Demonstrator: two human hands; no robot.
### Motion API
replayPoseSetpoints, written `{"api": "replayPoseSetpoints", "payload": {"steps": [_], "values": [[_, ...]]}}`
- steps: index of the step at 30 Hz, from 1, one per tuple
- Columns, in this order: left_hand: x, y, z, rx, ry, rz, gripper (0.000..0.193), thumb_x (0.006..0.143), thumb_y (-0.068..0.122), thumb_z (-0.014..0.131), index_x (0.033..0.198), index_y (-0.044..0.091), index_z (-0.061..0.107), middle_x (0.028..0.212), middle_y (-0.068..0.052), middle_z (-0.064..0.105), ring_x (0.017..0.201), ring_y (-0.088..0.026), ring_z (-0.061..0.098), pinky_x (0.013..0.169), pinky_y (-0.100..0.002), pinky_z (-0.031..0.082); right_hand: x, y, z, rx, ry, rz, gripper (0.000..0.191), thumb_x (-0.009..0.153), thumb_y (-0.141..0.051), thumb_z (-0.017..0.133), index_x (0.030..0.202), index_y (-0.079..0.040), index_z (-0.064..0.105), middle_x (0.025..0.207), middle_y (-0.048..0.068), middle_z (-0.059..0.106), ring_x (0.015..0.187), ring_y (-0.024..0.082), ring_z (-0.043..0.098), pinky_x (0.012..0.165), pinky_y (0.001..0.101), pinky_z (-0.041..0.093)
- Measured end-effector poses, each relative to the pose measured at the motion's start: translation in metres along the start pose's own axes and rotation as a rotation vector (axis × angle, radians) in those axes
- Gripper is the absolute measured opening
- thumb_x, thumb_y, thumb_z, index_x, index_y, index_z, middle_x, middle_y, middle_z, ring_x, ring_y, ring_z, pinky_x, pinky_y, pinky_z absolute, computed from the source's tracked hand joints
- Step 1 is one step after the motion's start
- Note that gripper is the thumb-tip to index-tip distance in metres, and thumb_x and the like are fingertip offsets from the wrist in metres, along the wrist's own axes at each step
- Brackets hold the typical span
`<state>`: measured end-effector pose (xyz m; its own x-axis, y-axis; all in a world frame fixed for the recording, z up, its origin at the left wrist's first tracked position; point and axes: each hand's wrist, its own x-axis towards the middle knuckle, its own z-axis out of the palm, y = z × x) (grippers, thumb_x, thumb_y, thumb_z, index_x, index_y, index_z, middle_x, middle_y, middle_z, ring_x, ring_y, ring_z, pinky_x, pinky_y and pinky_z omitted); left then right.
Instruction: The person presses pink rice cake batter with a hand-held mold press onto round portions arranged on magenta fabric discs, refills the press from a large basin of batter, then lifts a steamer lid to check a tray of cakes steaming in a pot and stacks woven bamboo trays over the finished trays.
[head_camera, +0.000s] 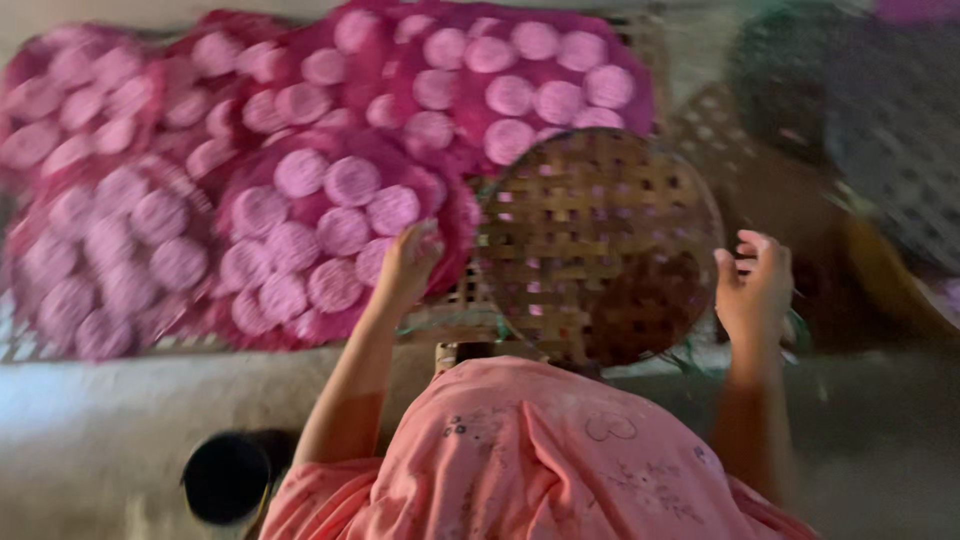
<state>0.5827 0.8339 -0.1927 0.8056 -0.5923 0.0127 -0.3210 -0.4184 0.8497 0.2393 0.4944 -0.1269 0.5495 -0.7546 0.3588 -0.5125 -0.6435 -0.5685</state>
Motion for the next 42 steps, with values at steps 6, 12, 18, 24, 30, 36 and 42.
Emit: {"api": "replayPoseSetpoints", "payload": {"steps": [6,12,18,24,30,36,42], "values": [[0.008,0.010,0.077,-0.036,-0.129,0.002,0.042,0.094,0.015,0.071,0.133,0.002,0.063,0.109,-0.018,0.067,0.099,-0.027,0.063,0.087,-0.040,0.052,-0.018,0.064,0.009,-0.059,-0.194,0.292,0.041,0.093,-0.034,0.077,0.123,-0.008,0.066,0.098,0.011,0.075,0.087,0.027,0.071,0.077,0.0410,0.052],[0.005,0.031,0.069,-0.253,-0.085,0.052,0.043,0.090,-0.001,0.065,0.133,0.001,0.061,0.116,-0.003,0.060,0.103,-0.013,0.061,0.089,-0.028,0.052,-0.009,0.043,0.016,0.787,0.101,0.562,0.036,0.092,-0.031,0.079,0.120,-0.011,0.068,0.103,-0.002,0.063,0.094,0.011,0.057,0.078,0.0296,0.046],[0.044,0.146,0.072,-0.615,-0.306,0.099,0.041,0.105,0.002,0.056,0.147,0.003,0.057,0.130,-0.006,0.064,0.115,-0.015,0.059,0.100,-0.029,0.048,0.015,0.045,-0.059,0.872,0.380,0.420,0.023,0.094,-0.030,0.071,0.107,-0.011,0.070,0.102,0.000,0.064,0.089,0.011,0.057,0.068,0.0261,0.046],[0.146,0.315,0.188,-0.895,-0.769,0.475,0.065,0.109,0.029,0.060,0.161,0.002,0.034,0.169,-0.017,0.037,0.157,-0.028,0.035,0.129,-0.039,0.029,0.058,0.141,-0.167,1.033,0.696,0.534,0.028,0.097,-0.026,0.065,0.110,-0.004,0.076,0.105,0.011,0.072,0.082,0.021,0.070,0.056,0.0326,0.051],[0.152,0.285,0.214,-0.114,-0.403,0.910,0.069,0.105,0.036,0.068,0.158,0.004,0.038,0.162,-0.023,0.040,0.153,-0.037,0.037,0.127,-0.042,0.030,0.052,0.196,-0.195,0.919,1.147,0.397,0.046,0.106,-0.035,0.053,0.139,-0.003,0.055,0.144,0.021,0.055,0.119,0.030,0.060,0.080,0.0392,0.059],[0.073,0.148,0.131,-0.006,-0.271,0.544,0.057,0.090,0.016,0.075,0.143,0.006,0.057,0.145,-0.019,0.057,0.137,-0.036,0.053,0.115,-0.044,0.041,-0.037,0.106,-0.084,-0.074,0.608,-0.238,0.095,0.102,-0.033,0.084,0.168,-0.016,0.019,0.172,0.006,0.020,0.156,0.040,0.028,0.131,0.0571,0.023],[0.025,0.084,0.083,0.338,-0.047,0.333,0.066,0.085,0.019,0.081,0.145,0.008,0.055,0.143,-0.014,0.057,0.137,-0.033,0.050,0.117,-0.050,0.041,0.009,0.081,-0.074,-0.461,0.271,-0.126,0.089,0.096,-0.051,0.080,0.160,-0.003,0.041,0.163,0.021,0.041,0.154,0.046,0.025,0.121,0.0664,0.013]]}}
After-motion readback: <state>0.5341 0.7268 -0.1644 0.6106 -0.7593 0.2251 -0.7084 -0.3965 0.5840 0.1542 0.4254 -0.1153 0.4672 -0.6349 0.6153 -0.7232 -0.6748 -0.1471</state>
